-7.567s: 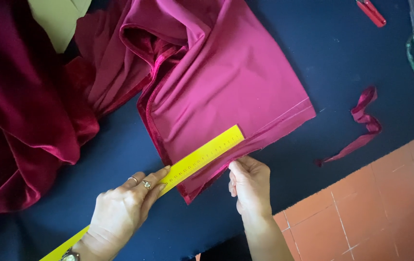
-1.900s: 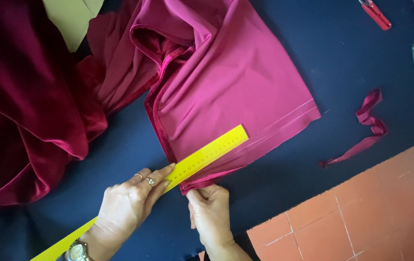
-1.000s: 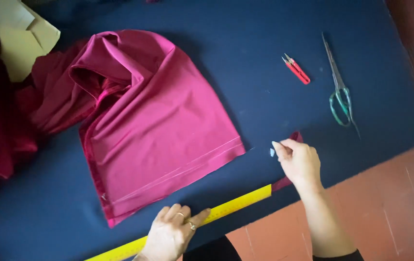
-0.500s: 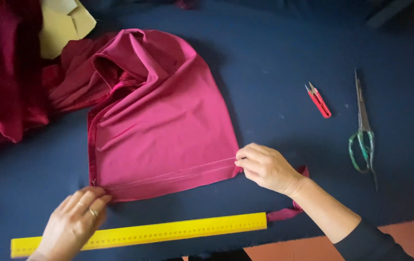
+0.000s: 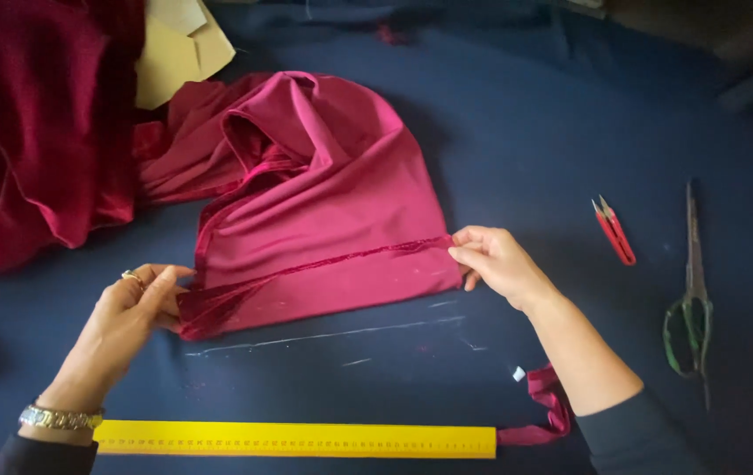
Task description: The person cuts a strip of maroon fabric using scissors, then uses a yellow ruler and chalk to mark straight lines on the fabric. They continue to measure and mark the fabric in preparation for further cutting.
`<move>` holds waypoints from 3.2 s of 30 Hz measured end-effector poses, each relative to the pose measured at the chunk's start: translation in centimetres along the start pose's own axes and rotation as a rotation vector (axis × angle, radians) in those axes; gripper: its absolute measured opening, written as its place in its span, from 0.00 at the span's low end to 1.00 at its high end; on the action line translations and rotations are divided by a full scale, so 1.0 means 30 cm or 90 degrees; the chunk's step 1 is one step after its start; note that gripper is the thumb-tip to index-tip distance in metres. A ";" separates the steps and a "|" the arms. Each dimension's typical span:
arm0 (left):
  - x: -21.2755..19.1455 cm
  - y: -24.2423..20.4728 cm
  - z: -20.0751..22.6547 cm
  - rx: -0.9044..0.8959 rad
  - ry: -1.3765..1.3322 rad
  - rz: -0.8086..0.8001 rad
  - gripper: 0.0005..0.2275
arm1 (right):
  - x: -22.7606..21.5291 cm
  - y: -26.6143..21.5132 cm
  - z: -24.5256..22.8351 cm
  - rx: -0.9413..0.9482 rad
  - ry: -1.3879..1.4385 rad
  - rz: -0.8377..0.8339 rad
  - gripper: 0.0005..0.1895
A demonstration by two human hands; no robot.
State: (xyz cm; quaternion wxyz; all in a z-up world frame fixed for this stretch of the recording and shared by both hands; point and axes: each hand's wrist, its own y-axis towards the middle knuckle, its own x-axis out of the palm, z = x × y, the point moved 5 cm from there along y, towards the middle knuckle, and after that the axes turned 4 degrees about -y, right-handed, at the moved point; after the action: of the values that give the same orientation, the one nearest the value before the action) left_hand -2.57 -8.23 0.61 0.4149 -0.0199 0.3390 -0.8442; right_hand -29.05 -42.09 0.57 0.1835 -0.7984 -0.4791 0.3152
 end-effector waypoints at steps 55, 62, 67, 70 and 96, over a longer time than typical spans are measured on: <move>0.009 -0.058 -0.002 0.125 -0.016 0.100 0.12 | -0.017 -0.030 0.054 -0.044 0.054 0.081 0.08; -0.004 -0.046 -0.023 0.141 -0.041 0.070 0.16 | -0.024 -0.049 0.050 -0.057 0.071 0.092 0.08; -0.041 -0.110 0.007 0.143 0.084 0.026 0.10 | -0.022 -0.138 0.026 -0.113 -0.018 0.074 0.09; -0.070 -0.131 -0.051 0.213 0.204 -0.019 0.06 | -0.007 -0.189 0.048 -0.223 -0.121 0.081 0.08; 0.023 -0.314 -0.128 0.588 0.455 0.077 0.08 | 0.066 -0.355 0.127 -0.427 -0.348 0.253 0.11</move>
State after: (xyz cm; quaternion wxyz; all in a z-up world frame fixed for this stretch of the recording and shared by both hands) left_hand -10.69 -2.58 3.03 0.2877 0.4681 0.0556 -0.8337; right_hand -37.87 -35.34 3.46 -0.2810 -0.7776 -0.4228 0.3710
